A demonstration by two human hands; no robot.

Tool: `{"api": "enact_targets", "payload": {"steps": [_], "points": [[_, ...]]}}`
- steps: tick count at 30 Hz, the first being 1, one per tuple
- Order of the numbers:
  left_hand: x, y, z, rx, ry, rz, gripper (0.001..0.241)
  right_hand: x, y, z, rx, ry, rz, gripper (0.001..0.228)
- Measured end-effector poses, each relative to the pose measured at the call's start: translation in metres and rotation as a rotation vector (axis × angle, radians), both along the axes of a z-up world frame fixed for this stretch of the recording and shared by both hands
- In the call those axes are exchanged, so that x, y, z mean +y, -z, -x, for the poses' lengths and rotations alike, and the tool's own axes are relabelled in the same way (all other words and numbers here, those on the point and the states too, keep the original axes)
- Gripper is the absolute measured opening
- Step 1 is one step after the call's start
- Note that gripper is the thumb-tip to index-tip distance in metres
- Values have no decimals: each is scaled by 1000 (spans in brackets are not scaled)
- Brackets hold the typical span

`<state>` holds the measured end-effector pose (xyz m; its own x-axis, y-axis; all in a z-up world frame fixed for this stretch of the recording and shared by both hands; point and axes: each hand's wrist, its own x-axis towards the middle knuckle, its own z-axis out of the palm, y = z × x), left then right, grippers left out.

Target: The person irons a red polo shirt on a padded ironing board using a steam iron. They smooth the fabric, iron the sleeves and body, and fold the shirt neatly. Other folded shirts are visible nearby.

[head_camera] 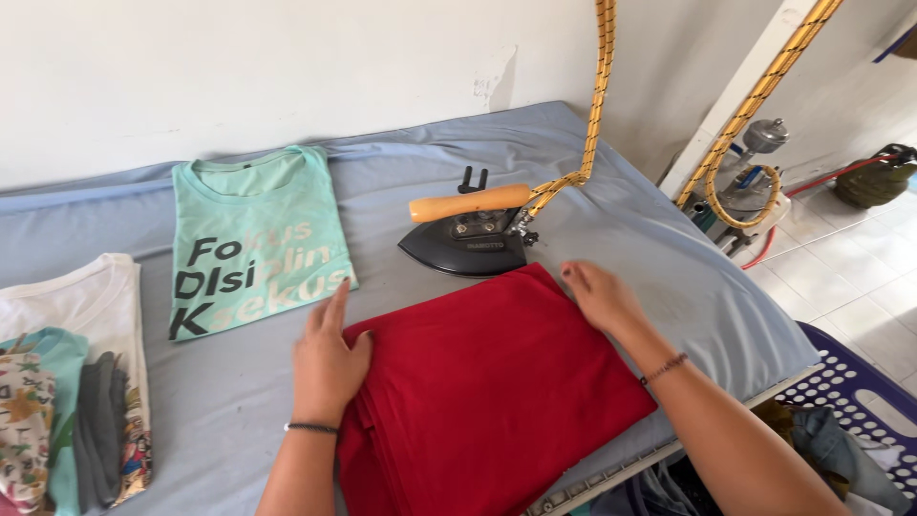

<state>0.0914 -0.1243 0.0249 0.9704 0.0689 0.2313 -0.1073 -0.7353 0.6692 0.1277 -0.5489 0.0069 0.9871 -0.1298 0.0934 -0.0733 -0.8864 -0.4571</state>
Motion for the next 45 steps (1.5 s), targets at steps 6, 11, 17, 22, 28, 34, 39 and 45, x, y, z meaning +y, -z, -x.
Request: {"api": "enact_targets", "payload": {"steps": [6,11,17,22,28,34,39,45], "points": [[-44,-7,31,-255,400,-320,105,19,-5,-29,72,74,39,36],[-40,-9,25,192,385,-460,120,32,13,-36,-139,90,108,28],[-38,-4,22,284,379,-523,124,-13,7,-38,-124,236,108,26],[-40,-4,22,256,378,-522,126,13,6,-43,-211,119,63,37],[-41,-2,18,253,373,-530,128,34,6,-47,-202,31,107,36],[-41,-10,22,240,365,-526,127,22,-31,-35,-29,177,16,37],[-43,-14,26,283,351,-554,131,36,-46,45,-511,-416,98,62],[-36,-14,27,291,336,-497,133,41,-35,79,141,-164,312,73]]}}
